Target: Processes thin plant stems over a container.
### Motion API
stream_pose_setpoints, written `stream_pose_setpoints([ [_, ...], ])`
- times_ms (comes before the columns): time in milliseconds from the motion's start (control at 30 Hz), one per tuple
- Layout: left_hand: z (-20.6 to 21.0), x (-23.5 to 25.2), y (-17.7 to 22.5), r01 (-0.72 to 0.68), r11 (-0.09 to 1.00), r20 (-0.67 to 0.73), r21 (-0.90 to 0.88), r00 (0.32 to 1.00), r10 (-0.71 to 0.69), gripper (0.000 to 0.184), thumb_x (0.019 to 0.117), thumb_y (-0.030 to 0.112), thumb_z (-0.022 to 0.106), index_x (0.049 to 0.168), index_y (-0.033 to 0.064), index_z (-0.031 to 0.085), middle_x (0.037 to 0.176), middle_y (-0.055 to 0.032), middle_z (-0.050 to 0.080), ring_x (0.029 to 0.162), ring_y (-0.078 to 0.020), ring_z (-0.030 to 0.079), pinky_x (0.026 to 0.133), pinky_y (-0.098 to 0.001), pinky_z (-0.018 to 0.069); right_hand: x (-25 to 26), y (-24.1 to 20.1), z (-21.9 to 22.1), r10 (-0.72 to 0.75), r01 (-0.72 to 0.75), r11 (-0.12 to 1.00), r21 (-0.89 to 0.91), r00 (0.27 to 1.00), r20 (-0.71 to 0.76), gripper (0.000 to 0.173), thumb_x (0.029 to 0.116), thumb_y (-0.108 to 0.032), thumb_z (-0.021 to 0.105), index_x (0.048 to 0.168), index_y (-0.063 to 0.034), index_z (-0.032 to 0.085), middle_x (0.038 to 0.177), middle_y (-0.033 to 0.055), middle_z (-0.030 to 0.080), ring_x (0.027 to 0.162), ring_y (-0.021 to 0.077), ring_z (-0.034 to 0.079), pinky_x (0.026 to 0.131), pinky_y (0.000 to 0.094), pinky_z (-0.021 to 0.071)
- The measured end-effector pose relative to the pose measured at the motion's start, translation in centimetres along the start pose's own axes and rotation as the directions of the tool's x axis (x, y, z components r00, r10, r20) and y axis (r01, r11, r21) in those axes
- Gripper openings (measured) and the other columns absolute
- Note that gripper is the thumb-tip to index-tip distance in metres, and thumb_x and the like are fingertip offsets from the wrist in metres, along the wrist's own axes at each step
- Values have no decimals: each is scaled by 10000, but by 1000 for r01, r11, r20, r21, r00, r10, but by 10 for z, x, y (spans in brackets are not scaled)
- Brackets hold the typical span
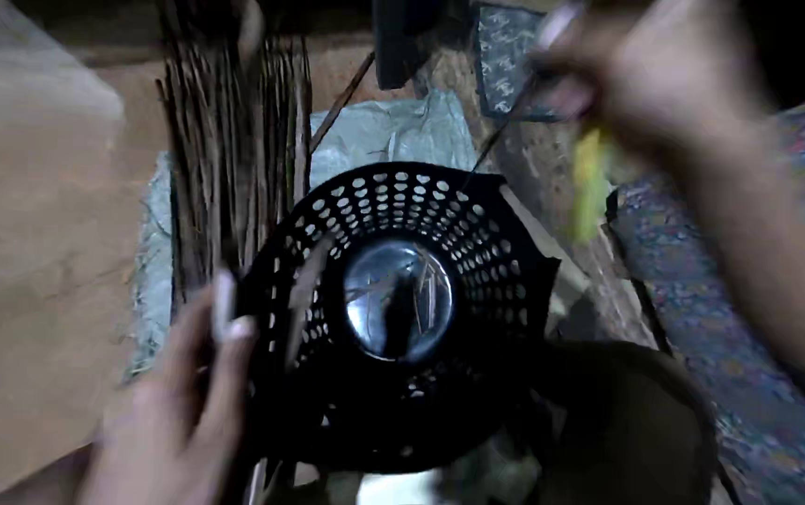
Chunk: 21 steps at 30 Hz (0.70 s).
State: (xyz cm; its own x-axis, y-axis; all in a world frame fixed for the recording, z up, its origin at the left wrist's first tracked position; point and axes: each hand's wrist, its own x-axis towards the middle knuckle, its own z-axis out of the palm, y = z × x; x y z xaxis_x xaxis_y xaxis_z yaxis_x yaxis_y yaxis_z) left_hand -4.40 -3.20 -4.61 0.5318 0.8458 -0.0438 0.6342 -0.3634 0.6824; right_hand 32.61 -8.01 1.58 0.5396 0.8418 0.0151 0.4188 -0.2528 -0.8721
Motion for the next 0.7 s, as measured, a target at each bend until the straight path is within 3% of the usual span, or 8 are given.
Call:
stream_pose_setpoints([
  [67, -2, 2, 51, 26, 1000, 9, 13, 1000, -26, 445, 1094, 245, 416, 1379, -64, 559, 809, -173, 658, 613, -190, 572, 595, -389, 496, -57, 13, 53, 267, -232, 956, -178, 943, 201, 422, 963, -226, 723, 1263, 31, 575, 937, 193, 644, 751, 262, 638, 689, 406, 556],
  [100, -2, 0, 65, 17, 1000, -3, 13, 1000, -17, 425, 1091, 196, 414, 1382, -75, 564, 827, -224, 673, 633, -257, 593, 619, -434, 498, -67, 31, 72, 381, -294, 916, -274, 850, 363, 638, 944, -265, 747, 1409, 79, 478, 1241, 320, 593, 1078, 406, 618, 945, 529, 499],
  [133, -1, -2, 71, -8, 1000, -15, 12, 1000, 8, 413, 1088, 172, 415, 1384, -69, 572, 834, -237, 683, 648, -291, 616, 631, -452, 507, -73, 45, 89, 470, -343, 877, -337, 761, 447, 791, 944, -312, 743, 1507, 93, 362, 1453, 377, 440, 1311, 488, 487, 1097, 591, 382],
  [200, -2, -6, 77, -14, 1000, 35, -15, 999, 15, 409, 1089, 151, 407, 1410, -56, 554, 882, -253, 692, 736, -348, 652, 708, -496, 517, -84, 52, 102, 540, -427, 841, -332, 684, 491, 786, 1019, -376, 625, 1548, 96, 287, 1564, 391, 279, 1434, 518, 341, 1171, 613, 275],
  [267, -3, -10, 81, 0, 999, 100, -35, 995, 3, 412, 1086, 146, 430, 1431, -55, 531, 929, -278, 697, 814, -395, 676, 776, -536, 520, -91, 32, 97, 535, -468, 843, -264, 683, 498, 569, 1120, -355, 380, 1458, 101, 418, 1415, 324, 476, 1260, 383, 513, 1072, 511, 391],
  [333, -3, -14, 84, -5, 1000, 145, -20, 989, 8, 421, 1080, 139, 459, 1453, -51, 507, 933, -279, 695, 823, -401, 672, 787, -529, 514, -102, 14, 89, 387, -401, 913, -77, 789, 478, 384, 1138, -207, 299, 1244, 81, 530, 1012, 111, 530, 833, 118, 516, 774, 278, 446],
  [433, 2, -20, 87, -37, 999, 194, 21, 981, 33, 445, 1081, 128, 460, 1485, -59, 463, 984, -306, 696, 876, -444, 683, 833, -557, 515, -115, -1, 83, 72, -236, 876, 420, 926, 371, 263, 1101, -57, 277, 1176, 72, 493, 869, -9, 546, 761, 4, 558, 762, 174, 493],
  [700, 19, -36, 94, -132, 991, 229, 21, 965, 124, 437, 1071, 93, 471, 1471, -82, 469, 983, -293, 706, 842, -413, 694, 813, -517, 535, -128, -33, 89, 104, -426, 769, 477, 820, 563, 554, 1054, -9, 446, 1536, 3, 171, 750, -34, 498, 542, -16, 462, 511, 139, 400],
])
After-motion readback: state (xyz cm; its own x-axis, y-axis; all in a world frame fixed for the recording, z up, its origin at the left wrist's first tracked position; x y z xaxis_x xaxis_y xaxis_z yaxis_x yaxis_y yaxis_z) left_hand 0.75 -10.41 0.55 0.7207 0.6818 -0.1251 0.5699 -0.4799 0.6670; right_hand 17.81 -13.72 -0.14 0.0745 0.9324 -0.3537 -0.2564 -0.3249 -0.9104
